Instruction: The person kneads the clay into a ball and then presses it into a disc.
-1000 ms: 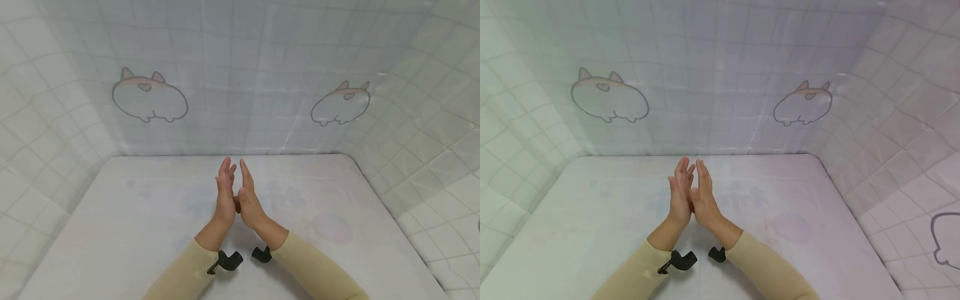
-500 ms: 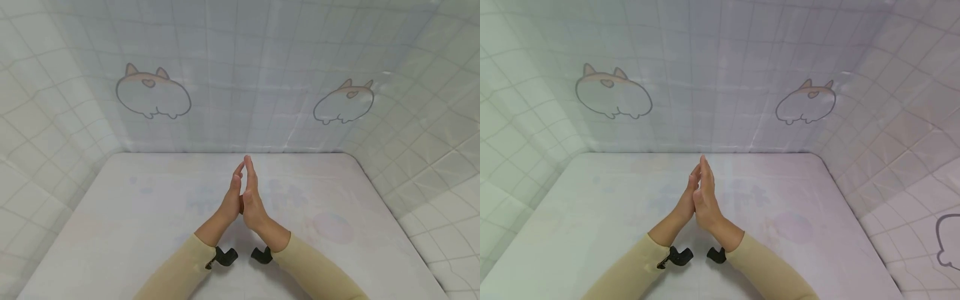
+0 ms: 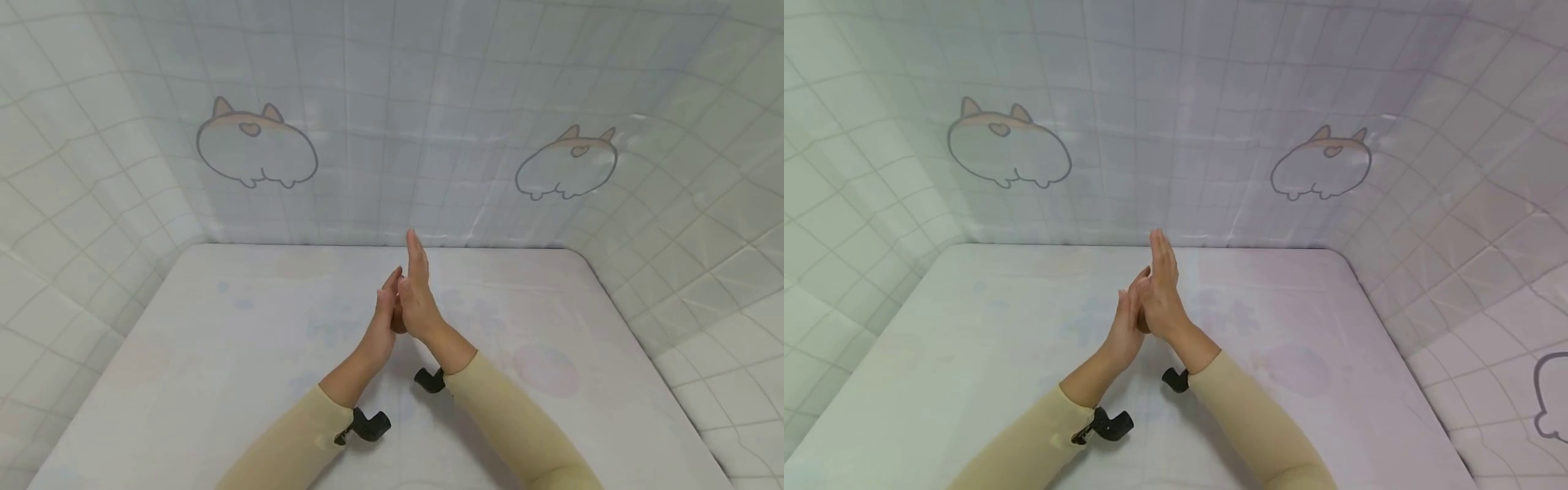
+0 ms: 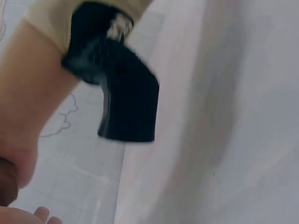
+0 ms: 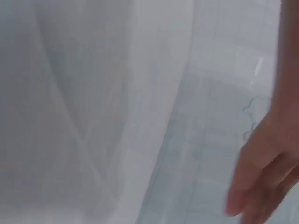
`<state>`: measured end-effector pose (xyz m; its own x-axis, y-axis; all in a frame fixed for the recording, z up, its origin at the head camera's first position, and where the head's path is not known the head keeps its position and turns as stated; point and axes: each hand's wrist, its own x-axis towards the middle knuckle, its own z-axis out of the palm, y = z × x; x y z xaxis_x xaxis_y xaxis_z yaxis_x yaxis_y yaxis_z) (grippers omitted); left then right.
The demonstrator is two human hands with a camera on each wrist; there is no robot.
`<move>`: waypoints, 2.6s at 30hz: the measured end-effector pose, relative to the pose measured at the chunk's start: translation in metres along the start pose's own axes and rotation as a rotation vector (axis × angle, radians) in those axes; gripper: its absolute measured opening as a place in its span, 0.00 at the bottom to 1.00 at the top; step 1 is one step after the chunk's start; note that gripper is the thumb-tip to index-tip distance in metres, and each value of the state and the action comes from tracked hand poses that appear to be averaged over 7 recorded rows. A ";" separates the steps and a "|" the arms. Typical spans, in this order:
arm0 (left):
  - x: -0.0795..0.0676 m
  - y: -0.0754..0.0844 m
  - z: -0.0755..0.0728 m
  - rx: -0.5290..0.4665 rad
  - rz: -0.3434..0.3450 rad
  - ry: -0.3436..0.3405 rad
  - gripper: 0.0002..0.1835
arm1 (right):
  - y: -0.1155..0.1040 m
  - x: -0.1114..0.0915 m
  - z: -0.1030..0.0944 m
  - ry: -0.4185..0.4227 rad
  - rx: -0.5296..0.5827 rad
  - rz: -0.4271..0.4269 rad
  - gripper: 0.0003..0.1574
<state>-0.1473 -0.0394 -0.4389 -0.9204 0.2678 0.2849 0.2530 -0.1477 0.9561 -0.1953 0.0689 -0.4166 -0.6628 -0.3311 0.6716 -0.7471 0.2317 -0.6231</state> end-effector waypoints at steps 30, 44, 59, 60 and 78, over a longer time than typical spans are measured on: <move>0.023 0.007 0.003 0.021 0.135 0.111 0.48 | 0.005 -0.030 0.006 -0.043 0.220 0.060 0.63; 0.016 -0.007 0.002 0.154 -0.139 -0.015 0.44 | -0.019 -0.016 -0.002 0.087 0.147 -0.085 0.60; 0.003 0.016 -0.008 -0.012 0.203 0.056 0.46 | 0.010 -0.013 0.014 -0.088 0.127 0.199 0.61; 0.004 0.018 -0.009 -0.008 0.211 0.069 0.45 | 0.010 -0.016 0.014 -0.109 0.140 0.200 0.61; 0.024 0.008 -0.011 0.125 -0.009 0.059 0.52 | -0.018 -0.022 0.006 0.030 0.264 -0.177 0.60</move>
<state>-0.1708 -0.0449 -0.4248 -0.9378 0.2119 0.2751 0.2761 -0.0250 0.9608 -0.1670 0.0664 -0.4230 -0.5277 -0.3173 0.7879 -0.8146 -0.0738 -0.5753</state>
